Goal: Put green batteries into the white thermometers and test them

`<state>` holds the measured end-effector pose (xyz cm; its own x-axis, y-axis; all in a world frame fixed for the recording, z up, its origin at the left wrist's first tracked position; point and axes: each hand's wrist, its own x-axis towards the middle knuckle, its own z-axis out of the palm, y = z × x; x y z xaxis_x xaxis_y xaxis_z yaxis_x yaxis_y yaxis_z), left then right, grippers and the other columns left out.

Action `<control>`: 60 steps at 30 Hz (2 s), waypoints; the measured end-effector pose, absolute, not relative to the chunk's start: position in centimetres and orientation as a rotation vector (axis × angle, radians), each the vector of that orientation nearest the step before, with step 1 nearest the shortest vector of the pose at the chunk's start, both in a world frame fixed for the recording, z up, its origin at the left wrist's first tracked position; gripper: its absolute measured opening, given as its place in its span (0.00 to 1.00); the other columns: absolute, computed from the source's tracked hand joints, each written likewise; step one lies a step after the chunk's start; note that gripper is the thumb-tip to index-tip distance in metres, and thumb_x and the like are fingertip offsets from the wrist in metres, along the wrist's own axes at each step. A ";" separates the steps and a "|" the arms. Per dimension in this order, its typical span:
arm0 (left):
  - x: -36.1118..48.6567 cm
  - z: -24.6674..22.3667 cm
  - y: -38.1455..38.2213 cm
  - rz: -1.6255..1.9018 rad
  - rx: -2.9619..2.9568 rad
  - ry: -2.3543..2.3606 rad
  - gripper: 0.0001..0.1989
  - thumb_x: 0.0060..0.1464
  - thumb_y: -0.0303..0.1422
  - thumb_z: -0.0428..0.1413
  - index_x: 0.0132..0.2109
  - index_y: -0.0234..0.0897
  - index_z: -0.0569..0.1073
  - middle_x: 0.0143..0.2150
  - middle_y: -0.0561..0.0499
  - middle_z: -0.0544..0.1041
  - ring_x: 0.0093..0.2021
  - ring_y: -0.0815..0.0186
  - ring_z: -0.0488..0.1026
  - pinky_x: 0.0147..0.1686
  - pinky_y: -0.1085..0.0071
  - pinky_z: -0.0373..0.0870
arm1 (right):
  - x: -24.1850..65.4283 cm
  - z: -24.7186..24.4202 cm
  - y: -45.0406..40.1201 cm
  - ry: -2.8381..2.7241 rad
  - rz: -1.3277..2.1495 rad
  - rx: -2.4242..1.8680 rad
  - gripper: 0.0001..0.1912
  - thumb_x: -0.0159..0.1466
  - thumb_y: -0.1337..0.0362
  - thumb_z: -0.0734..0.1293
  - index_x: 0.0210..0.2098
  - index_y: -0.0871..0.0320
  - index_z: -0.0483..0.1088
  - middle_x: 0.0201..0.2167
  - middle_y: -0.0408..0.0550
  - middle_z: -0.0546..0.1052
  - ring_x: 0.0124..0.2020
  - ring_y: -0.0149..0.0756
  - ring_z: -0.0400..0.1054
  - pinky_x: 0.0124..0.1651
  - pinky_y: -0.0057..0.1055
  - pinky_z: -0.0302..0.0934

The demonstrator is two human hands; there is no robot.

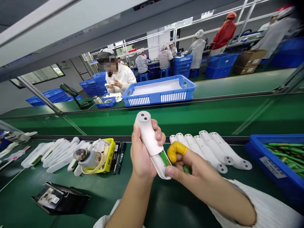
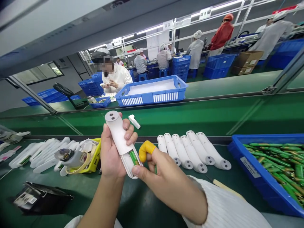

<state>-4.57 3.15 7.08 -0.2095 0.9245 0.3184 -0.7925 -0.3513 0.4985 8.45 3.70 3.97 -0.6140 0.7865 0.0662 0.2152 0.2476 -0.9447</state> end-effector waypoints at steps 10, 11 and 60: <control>-4.8 7.4 3.6 1.915 0.527 0.388 0.18 0.64 0.37 0.38 0.37 0.35 0.70 0.33 0.50 0.62 0.27 0.74 0.60 0.27 0.78 0.65 | 10.1 6.5 5.0 -1.694 1.577 -0.724 0.14 0.62 0.55 0.64 0.42 0.59 0.67 0.24 0.44 0.71 0.19 0.26 0.61 0.22 0.23 0.61; -4.8 7.4 3.6 1.912 0.538 0.400 0.19 0.64 0.37 0.38 0.36 0.35 0.70 0.33 0.50 0.63 0.28 0.73 0.60 0.28 0.78 0.66 | 10.0 6.5 4.9 -1.658 1.573 -0.731 0.15 0.61 0.56 0.66 0.43 0.59 0.67 0.26 0.45 0.72 0.21 0.27 0.64 0.23 0.23 0.63; -5.9 5.3 4.0 1.669 1.071 0.564 0.23 0.38 0.46 0.65 0.41 0.39 0.75 0.39 0.48 0.77 0.46 0.56 0.73 0.42 0.65 0.71 | 9.4 6.4 4.2 -1.608 1.734 -0.726 0.21 0.64 0.49 0.59 0.42 0.61 0.66 0.26 0.47 0.72 0.20 0.27 0.59 0.26 0.28 0.57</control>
